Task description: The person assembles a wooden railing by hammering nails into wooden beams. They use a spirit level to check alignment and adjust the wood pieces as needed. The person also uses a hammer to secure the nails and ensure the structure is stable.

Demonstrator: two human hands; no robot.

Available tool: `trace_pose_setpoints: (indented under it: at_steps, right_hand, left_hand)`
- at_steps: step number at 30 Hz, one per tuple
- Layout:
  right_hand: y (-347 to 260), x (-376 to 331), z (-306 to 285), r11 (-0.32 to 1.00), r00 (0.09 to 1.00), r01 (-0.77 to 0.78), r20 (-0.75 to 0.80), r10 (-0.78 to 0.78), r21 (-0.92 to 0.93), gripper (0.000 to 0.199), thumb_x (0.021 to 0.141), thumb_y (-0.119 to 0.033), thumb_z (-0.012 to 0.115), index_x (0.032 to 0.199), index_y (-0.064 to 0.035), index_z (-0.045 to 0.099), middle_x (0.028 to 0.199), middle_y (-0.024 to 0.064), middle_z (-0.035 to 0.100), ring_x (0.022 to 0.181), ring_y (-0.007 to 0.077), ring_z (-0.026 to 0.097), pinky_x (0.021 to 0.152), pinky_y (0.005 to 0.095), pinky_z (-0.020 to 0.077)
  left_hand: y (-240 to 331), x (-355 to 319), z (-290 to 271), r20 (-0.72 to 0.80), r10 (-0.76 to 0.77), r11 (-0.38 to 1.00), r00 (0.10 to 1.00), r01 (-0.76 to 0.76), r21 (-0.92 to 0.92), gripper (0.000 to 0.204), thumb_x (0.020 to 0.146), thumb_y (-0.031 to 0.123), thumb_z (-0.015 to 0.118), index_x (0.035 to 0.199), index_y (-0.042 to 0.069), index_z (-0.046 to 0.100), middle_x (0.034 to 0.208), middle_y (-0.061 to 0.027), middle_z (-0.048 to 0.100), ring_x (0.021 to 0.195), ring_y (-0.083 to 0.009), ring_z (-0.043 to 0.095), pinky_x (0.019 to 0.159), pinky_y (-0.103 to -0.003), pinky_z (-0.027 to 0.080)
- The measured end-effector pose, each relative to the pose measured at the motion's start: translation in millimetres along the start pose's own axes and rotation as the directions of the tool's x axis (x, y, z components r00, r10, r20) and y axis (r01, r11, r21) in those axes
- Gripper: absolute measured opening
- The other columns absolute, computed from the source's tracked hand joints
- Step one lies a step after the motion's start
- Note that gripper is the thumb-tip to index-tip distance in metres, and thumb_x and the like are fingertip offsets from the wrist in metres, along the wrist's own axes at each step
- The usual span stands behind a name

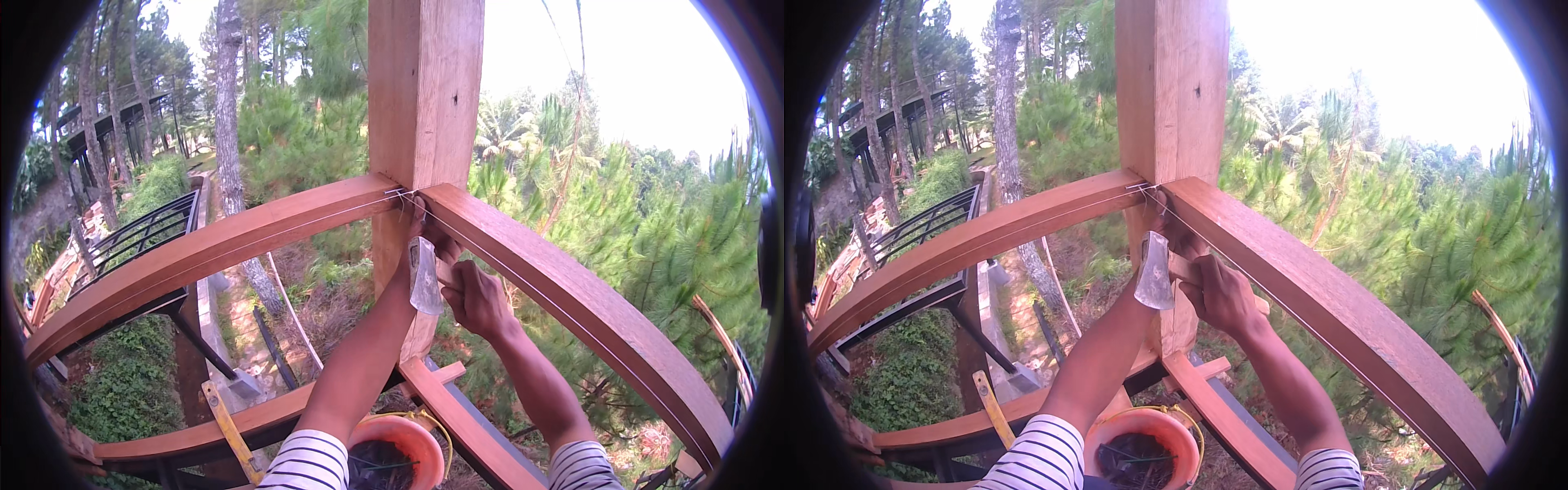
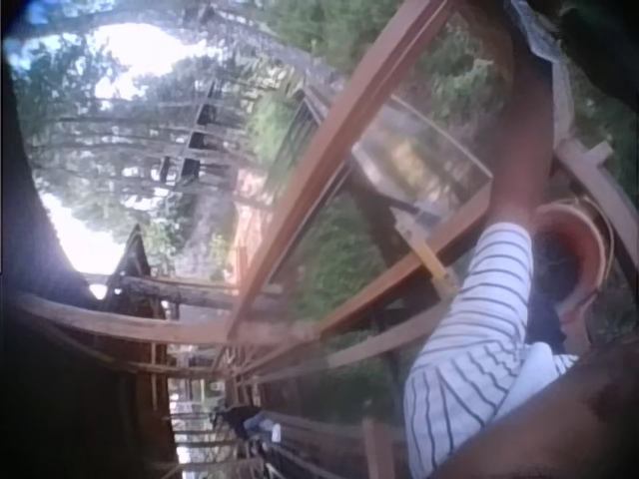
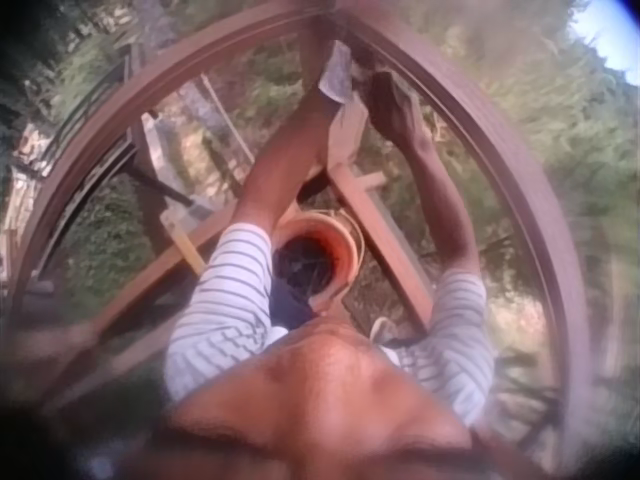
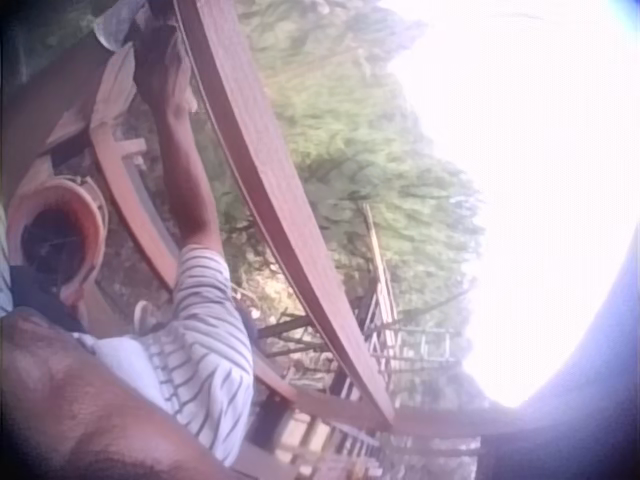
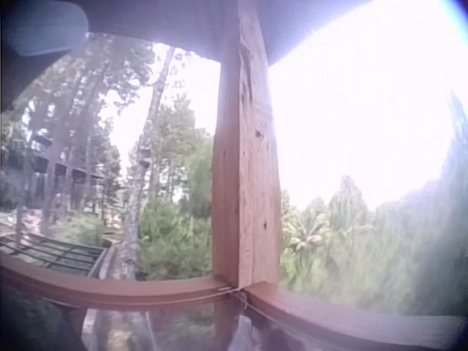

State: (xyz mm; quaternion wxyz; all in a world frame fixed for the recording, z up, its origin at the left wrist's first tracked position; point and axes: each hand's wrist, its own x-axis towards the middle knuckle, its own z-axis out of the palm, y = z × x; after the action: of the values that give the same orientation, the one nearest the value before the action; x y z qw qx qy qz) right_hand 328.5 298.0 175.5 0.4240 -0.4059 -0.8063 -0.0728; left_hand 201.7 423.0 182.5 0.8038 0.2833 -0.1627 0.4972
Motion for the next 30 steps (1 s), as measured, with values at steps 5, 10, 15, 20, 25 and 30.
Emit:
trace_pose_setpoints:
  at_steps: [5, 10, 15, 20, 25, 30]
  right_hand:
    - [3, -2, -4, 0.994, 0.993, 0.111, -0.043, -0.111, -0.001, 0.037, 0.094, -0.032, 0.069, 0.107, -0.0011, 0.053, 0.081, 0.0197, 0.061, 0.071, 0.0447, 0.062, 0.062, 0.049, 0.0505]
    - [3, -1, -4, 0.988, 0.991, 0.134, -0.012, -0.135, -0.071, 0.041, 0.096, -0.038, 0.068, 0.105, -0.0013, 0.054, 0.08, 0.0178, 0.06, 0.07, 0.0409, 0.063, 0.061, 0.0473, 0.0497]
    - [-3, -6, -4, 0.99, 0.991, 0.125, 0.053, -0.122, -0.061, 0.045, 0.096, -0.044, 0.067, 0.104, -0.0018, 0.055, 0.08, 0.0146, 0.061, 0.068, 0.035, 0.065, 0.06, 0.0448, 0.0501]
    - [-3, -6, -4, 0.845, 0.848, 0.529, -0.089, -0.522, 0.083, 0.049, 0.094, -0.052, 0.066, 0.098, -0.0041, 0.057, 0.079, 0.0121, 0.061, 0.066, 0.033, 0.065, 0.059, 0.042, 0.0529]
    - [3, -3, -2, 0.994, 0.998, -0.061, -0.017, 0.059, -0.095, 0.033, 0.096, -0.027, 0.067, 0.103, 0.0017, 0.053, 0.08, 0.023, 0.059, 0.075, 0.0462, 0.063, 0.062, 0.0485, 0.0498]
    - [-2, -5, -2, 0.977, 0.977, 0.208, 0.042, -0.21, 0.048, 0.036, 0.097, -0.034, 0.066, 0.106, -0.0009, 0.055, 0.085, 0.0247, 0.065, 0.081, 0.0462, 0.066, 0.066, 0.0523, 0.0516]
  left_hand:
    - [0, -6, 12, -0.072, 0.014, 0.999, 0.997, -0.01, 0.048, 0.068, 0.092, 0.054, 0.072, 0.137, 0.008, 0.052, 0.128, -0.0095, 0.065, 0.118, -0.0263, 0.064, 0.1, -0.045, 0.055]
    - [-1, -7, 11, -0.201, 0.054, 0.999, 0.978, -0.053, 0.01, 0.071, 0.095, 0.057, 0.067, 0.142, 0.007, 0.048, 0.134, -0.0108, 0.061, 0.125, -0.0269, 0.06, 0.11, -0.046, 0.049]
    - [2, -4, 11, -0.006, -0.071, 0.982, 0.997, 0.069, -0.177, 0.065, 0.09, 0.048, 0.076, 0.135, 0.008, 0.053, 0.127, -0.0096, 0.065, 0.12, -0.0271, 0.063, 0.103, -0.046, 0.055]
    - [1, -3, 10, -0.051, 0.007, 0.997, 0.999, -0.011, -0.078, 0.062, 0.094, 0.05, 0.071, 0.136, 0.008, 0.053, 0.126, -0.0095, 0.066, 0.116, -0.0266, 0.065, 0.102, -0.044, 0.054]
    - [-1, -2, 3, -0.12, -0.014, 0.998, 0.993, 0.006, -0.062, 0.06, 0.095, 0.049, 0.07, 0.135, 0.007, 0.053, 0.124, -0.0087, 0.066, 0.116, -0.0255, 0.066, 0.1, -0.043, 0.055]
    - [3, -2, 3, -0.03, -0.025, 0.995, 0.999, 0.022, -0.096, 0.061, 0.094, 0.045, 0.073, 0.135, 0.007, 0.052, 0.125, -0.0086, 0.066, 0.118, -0.025, 0.065, 0.1, -0.044, 0.056]
